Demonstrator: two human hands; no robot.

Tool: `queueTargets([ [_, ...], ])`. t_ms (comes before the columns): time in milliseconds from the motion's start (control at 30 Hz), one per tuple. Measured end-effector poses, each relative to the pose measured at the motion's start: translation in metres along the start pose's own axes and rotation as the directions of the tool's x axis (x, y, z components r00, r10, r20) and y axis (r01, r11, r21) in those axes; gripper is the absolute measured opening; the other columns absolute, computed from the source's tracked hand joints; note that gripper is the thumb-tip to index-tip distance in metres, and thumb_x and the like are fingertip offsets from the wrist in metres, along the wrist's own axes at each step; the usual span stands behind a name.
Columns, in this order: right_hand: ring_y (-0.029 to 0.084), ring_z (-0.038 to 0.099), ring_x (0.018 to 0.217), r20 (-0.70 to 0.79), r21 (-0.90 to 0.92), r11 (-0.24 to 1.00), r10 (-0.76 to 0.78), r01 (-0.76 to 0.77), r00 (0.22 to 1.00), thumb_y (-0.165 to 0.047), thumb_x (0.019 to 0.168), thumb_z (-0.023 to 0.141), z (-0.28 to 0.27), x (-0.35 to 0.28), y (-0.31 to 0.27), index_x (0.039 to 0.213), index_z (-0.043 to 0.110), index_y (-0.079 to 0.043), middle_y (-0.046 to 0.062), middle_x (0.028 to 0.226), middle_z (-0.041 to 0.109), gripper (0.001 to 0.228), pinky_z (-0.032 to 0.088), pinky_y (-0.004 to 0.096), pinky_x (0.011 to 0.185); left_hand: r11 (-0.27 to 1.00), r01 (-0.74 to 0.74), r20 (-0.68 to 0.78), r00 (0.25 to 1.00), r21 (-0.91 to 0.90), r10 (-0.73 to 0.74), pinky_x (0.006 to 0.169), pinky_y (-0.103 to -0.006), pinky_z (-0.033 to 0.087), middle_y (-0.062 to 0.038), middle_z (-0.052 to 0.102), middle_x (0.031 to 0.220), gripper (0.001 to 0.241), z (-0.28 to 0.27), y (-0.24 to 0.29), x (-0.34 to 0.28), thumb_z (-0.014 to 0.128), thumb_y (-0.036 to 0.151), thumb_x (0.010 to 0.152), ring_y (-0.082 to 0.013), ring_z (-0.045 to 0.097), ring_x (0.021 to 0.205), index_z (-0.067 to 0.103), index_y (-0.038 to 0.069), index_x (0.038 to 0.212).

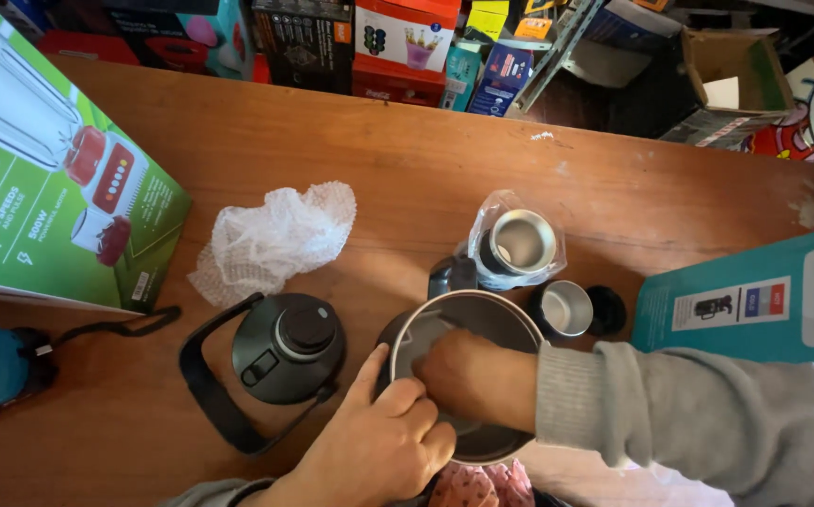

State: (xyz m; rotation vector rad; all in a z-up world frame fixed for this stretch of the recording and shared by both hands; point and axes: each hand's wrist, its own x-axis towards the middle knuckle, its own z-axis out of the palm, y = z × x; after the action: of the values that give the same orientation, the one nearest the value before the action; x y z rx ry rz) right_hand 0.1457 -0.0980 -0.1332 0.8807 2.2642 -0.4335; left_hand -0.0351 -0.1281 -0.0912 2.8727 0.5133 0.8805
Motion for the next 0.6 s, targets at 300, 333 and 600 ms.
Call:
queueTargets([
  [300,0.047,0.038,0.137,0.174,-0.049,0.999,0.025,-0.017,0.984,-0.041,0.099,0.046,-0.018,-0.014,-0.005,0.155,0.039,-0.019,0.017,0.159,0.029,0.060,0.046,0.070,0.089,1.000,0.005,0.014,1.000,-0.011,-0.005,0.103,-0.0661,0.043,0.001,0.055,0.069,0.016,-0.004,-0.004,0.003,0.066,0.022,0.084,-0.0241,0.052,0.083,0.063,0.020,0.069],
  [333,0.047,0.044,0.130,0.123,-0.028,0.999,0.020,-0.017,0.992,-0.041,0.097,0.051,-0.014,-0.013,-0.004,0.149,0.047,-0.018,0.019,0.154,0.036,0.057,0.050,0.068,0.081,1.000,0.016,0.055,0.998,-0.007,-0.015,0.104,-0.0663,0.042,0.001,0.055,0.070,0.016,-0.006,-0.003,0.003,0.065,0.022,0.086,-0.0241,0.052,0.085,0.063,0.019,0.070],
  [600,0.022,0.065,0.084,-0.061,-0.087,0.983,-0.165,0.160,0.984,-0.018,0.088,0.065,-0.017,-0.005,0.008,0.082,0.071,-0.021,-0.003,0.093,0.071,0.009,0.048,0.047,0.070,0.995,-0.017,0.123,0.992,-0.093,0.029,0.106,-0.0562,0.039,0.000,0.061,0.072,0.016,-0.021,-0.010,0.010,0.065,0.025,0.085,-0.0229,0.056,0.094,0.064,0.014,0.073],
])
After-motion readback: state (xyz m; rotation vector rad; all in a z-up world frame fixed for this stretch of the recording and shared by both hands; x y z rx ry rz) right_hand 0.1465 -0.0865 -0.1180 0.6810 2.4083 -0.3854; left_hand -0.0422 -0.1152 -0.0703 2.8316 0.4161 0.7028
